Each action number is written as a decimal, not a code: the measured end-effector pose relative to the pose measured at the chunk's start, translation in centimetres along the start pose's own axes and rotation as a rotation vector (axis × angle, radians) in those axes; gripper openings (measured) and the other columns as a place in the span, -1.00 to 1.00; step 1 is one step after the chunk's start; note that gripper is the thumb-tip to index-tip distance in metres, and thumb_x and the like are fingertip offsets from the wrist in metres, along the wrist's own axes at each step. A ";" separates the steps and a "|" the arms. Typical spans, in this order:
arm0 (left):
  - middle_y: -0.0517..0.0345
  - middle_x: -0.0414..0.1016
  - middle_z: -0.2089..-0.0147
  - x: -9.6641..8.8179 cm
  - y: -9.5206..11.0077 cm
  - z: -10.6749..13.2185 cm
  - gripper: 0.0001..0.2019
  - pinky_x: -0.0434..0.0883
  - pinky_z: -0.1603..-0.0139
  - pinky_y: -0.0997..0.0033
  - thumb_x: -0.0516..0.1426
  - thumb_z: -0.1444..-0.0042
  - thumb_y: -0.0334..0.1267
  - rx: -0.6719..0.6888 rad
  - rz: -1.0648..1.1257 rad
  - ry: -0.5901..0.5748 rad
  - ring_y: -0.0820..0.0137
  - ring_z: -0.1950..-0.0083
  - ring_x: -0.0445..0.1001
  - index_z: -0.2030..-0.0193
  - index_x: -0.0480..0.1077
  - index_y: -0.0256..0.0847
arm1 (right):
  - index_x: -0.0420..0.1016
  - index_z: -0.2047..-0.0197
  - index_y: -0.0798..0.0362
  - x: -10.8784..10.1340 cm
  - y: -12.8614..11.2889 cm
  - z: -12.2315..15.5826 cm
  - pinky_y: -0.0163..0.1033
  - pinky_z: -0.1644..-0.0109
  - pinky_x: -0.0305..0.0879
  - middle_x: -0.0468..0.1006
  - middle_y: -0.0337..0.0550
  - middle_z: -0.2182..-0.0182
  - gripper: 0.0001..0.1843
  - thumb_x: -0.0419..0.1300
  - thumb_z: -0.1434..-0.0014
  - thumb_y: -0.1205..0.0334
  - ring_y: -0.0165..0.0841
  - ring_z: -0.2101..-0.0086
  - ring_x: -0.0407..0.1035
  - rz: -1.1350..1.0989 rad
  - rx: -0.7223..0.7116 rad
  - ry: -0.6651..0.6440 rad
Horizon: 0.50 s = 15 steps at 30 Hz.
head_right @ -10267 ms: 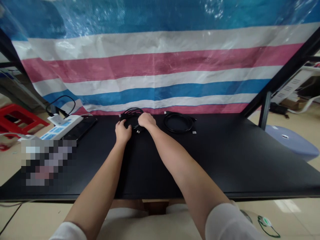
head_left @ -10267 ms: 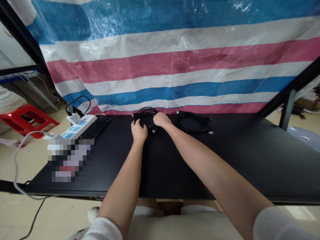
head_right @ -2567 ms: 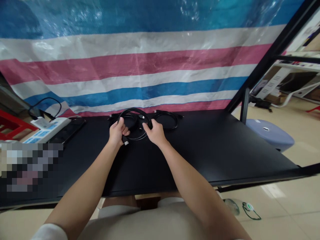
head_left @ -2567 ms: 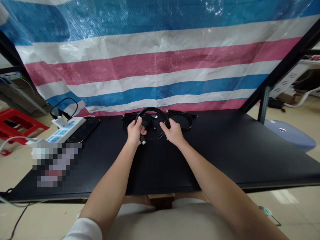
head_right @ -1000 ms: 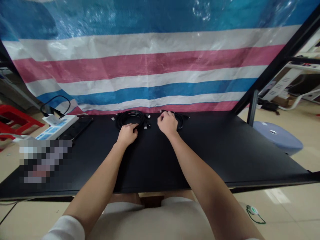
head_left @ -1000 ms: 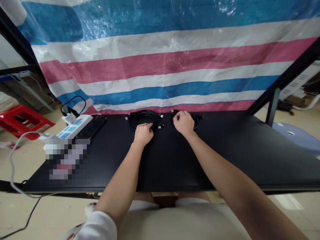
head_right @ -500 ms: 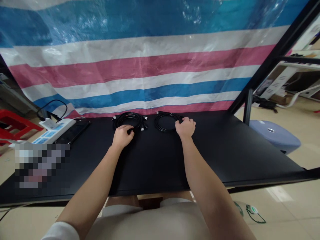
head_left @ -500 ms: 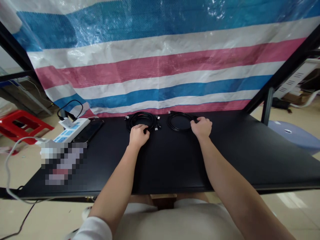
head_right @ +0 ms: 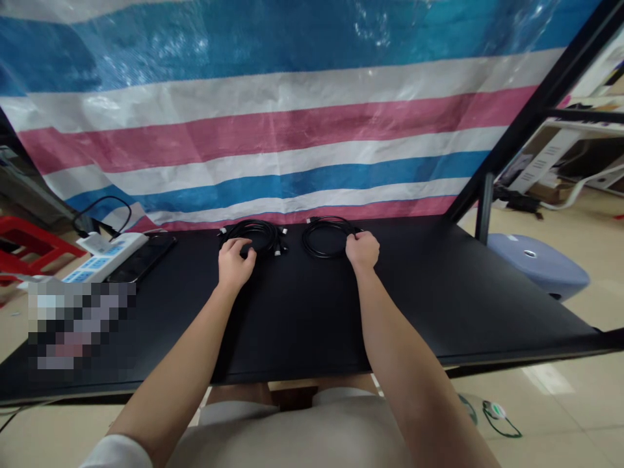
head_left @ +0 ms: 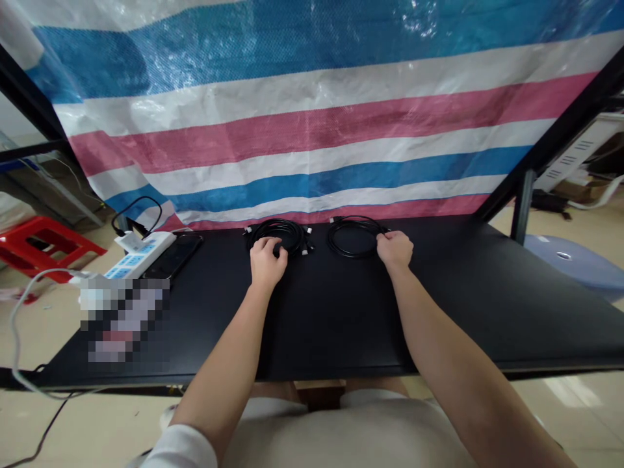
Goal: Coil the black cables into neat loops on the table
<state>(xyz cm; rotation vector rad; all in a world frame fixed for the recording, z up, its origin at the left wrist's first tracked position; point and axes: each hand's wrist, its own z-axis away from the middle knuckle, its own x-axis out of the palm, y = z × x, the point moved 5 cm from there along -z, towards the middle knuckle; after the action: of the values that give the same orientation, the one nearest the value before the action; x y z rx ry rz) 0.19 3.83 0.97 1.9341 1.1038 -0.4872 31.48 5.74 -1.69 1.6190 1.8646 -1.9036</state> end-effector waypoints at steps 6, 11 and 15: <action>-0.05 0.52 0.11 0.2 0.2 0.0 -0.75 0.36 -0.10 0.14 0.07 -0.05 -0.25 0.021 0.016 0.000 0.17 0.00 0.46 0.16 0.49 -0.19 | 0.35 0.29 0.06 -1.1 -1.4 0.9 -0.21 0.15 0.33 0.47 -0.12 0.42 -0.82 -0.04 -0.12 0.24 -0.31 0.33 0.39 -0.306 -0.011 0.202; -0.09 0.48 -0.01 0.4 0.8 0.4 -0.62 0.29 -0.19 0.11 0.08 -0.12 -0.09 0.101 0.102 0.007 0.17 -0.11 0.41 -0.02 0.41 -0.21 | 0.29 0.22 0.05 -1.5 -2.6 1.9 -0.22 0.18 0.31 0.39 -0.15 0.40 -0.75 -0.12 -0.20 0.14 -0.32 0.31 0.36 -0.363 -0.248 0.254; -0.10 0.43 -0.11 1.1 2.2 0.9 -0.49 0.27 -0.22 0.07 0.14 -0.08 -0.01 0.194 0.179 -0.080 0.15 -0.19 0.35 -0.15 0.31 -0.17 | 0.33 0.25 0.03 -1.1 -4.1 3.0 -0.21 0.20 0.32 0.42 -0.16 0.42 -0.73 -0.07 -0.18 0.06 -0.32 0.36 0.36 -0.402 -0.413 0.127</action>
<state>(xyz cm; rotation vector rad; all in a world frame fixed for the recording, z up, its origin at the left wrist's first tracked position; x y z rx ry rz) 2.70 3.08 0.78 2.1387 0.8489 -0.5847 27.51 4.01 1.15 1.3369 2.5813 -1.3946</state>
